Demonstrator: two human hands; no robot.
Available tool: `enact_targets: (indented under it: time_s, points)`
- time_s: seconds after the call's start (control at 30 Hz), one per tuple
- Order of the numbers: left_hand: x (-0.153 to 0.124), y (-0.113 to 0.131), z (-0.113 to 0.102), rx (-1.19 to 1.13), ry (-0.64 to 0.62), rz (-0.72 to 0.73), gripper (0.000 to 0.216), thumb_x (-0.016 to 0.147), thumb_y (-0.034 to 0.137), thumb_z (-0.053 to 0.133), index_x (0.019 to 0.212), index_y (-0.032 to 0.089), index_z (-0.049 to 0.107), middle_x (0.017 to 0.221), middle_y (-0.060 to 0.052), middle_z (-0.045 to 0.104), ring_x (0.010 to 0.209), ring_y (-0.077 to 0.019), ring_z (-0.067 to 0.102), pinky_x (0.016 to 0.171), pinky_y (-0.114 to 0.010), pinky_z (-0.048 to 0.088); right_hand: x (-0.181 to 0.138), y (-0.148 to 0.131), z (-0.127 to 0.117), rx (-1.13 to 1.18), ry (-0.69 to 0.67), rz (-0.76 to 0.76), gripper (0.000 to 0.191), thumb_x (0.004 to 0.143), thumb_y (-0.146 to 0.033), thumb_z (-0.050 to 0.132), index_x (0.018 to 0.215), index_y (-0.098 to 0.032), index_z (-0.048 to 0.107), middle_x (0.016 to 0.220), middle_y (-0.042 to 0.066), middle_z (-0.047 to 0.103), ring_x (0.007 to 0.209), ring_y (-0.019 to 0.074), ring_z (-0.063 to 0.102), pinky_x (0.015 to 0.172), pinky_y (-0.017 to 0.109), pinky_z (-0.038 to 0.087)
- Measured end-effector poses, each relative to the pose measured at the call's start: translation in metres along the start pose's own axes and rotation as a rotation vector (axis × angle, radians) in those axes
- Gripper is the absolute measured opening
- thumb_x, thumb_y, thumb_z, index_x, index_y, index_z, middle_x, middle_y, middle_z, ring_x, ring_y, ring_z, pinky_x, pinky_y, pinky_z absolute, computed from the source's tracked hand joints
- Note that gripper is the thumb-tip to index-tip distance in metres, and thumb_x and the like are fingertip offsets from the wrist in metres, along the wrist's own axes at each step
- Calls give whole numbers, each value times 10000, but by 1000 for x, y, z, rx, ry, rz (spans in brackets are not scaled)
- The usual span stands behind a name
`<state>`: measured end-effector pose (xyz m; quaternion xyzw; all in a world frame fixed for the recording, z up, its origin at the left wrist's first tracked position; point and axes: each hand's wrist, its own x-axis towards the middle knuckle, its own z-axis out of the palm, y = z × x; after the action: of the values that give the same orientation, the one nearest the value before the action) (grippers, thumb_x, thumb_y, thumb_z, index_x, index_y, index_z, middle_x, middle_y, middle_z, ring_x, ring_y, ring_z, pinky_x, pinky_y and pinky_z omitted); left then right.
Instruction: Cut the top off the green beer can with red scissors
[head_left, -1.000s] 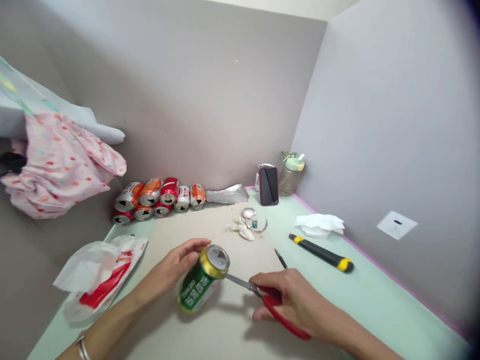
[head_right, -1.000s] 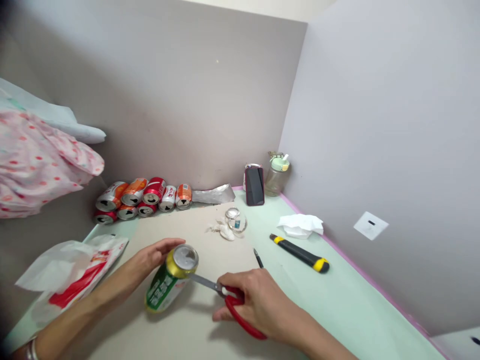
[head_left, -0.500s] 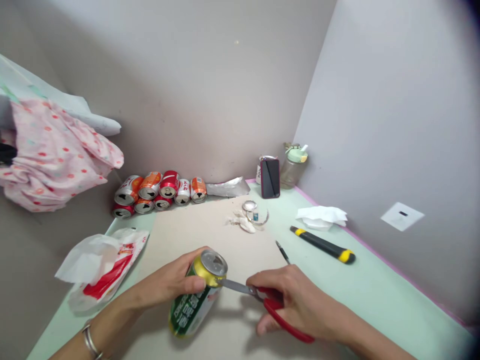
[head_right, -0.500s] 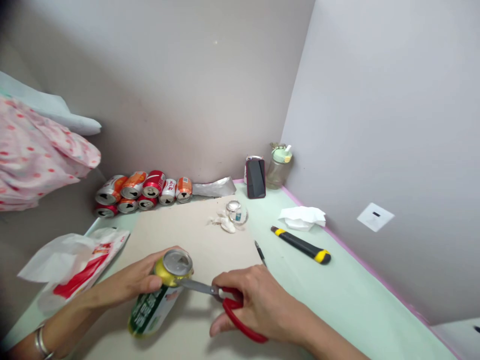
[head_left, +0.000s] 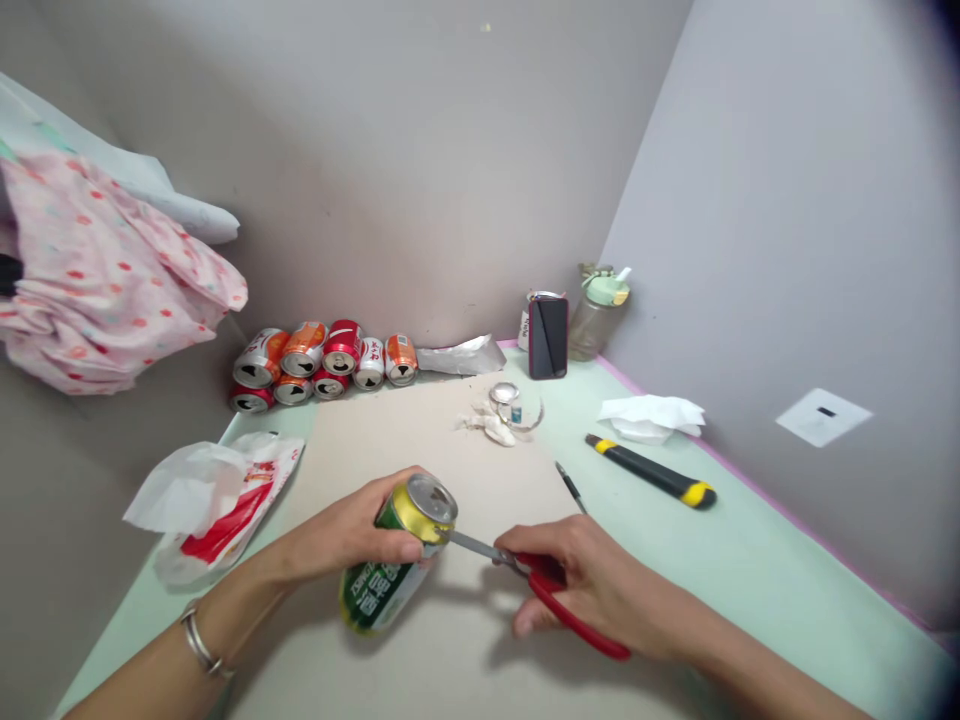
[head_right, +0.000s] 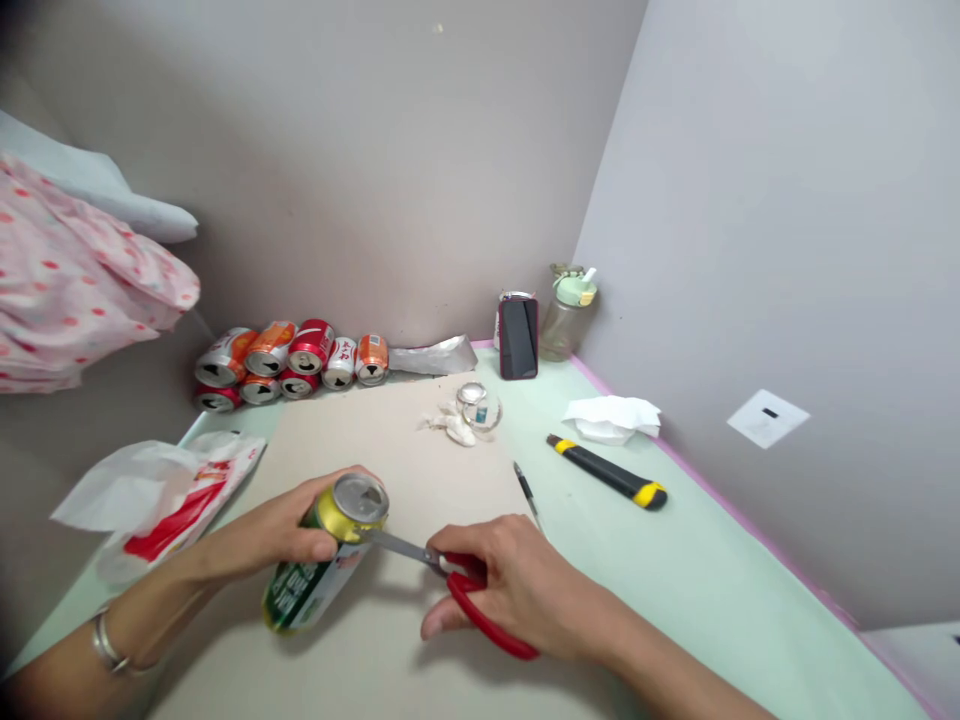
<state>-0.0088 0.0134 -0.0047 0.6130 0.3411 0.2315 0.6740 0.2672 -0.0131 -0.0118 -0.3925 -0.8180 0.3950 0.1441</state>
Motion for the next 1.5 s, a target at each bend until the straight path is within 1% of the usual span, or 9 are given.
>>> enact_targets:
  time_s: [0.17,0.47,0.63,0.73,0.93,1.03,1.23,1.4,1.5]
  points:
    - [-2,4,1,49,23,16,327,780,411,729,1008,201,624,825,-4,659,753,-184,583,709,-262,442,-2,-2,4,-20,20,57,521,854,-667,623,669,-201,486,635,-67,264,616,116,232,511,203,242]
    - [7,-19,10,774,705,172,512,714,401,791,1149,231,581,1166,-92,677,1260,-374,492,1152,-502,244,1,11,14,-389,271,47,355,894,-533,664,718,-244,554,582,-58,580,492,115,478,519,226,297]
    - [7,-21,12,947,732,435,468,743,388,782,1137,216,598,1097,-76,701,1049,-295,630,1222,-490,73,2,17,15,-445,299,6,331,915,-537,635,771,-244,581,638,-39,635,519,123,532,534,226,303]
    - [4,-13,15,700,711,278,501,725,380,798,1153,237,581,1139,-69,672,1100,-305,595,1128,-445,287,4,22,13,-416,313,-26,407,884,-631,619,790,-235,612,639,-39,604,531,121,490,537,220,302]
    - [-3,2,9,37,152,14,394,791,486,718,1039,201,606,891,-22,630,810,-198,562,731,-270,433,2,12,6,-224,228,-77,467,809,-683,667,772,-220,608,627,-72,406,570,108,308,527,199,285]
    - [-5,1,6,-92,50,-1,446,765,524,737,1018,181,607,893,-36,635,791,-189,548,706,-258,421,-2,6,3,-144,159,-67,451,778,-636,731,737,-218,566,639,-80,321,600,111,250,524,192,261]
    - [-2,0,8,22,137,27,452,791,495,712,1114,211,575,901,-9,610,814,-191,547,727,-265,427,0,7,-1,-140,117,-28,460,768,-635,743,750,-230,526,641,-87,330,605,110,263,543,189,265]
    - [0,4,14,450,487,41,499,739,319,770,1163,240,518,1080,-18,625,1008,-236,576,900,-315,423,2,10,-4,-210,123,1,410,827,-607,705,804,-238,529,700,-74,506,611,107,421,580,189,304]
    - [2,2,17,463,518,57,513,744,322,759,1183,242,507,1144,-35,637,1072,-257,596,940,-336,441,1,8,-3,-229,154,31,402,838,-600,693,787,-242,517,676,-72,496,594,113,407,578,194,302]
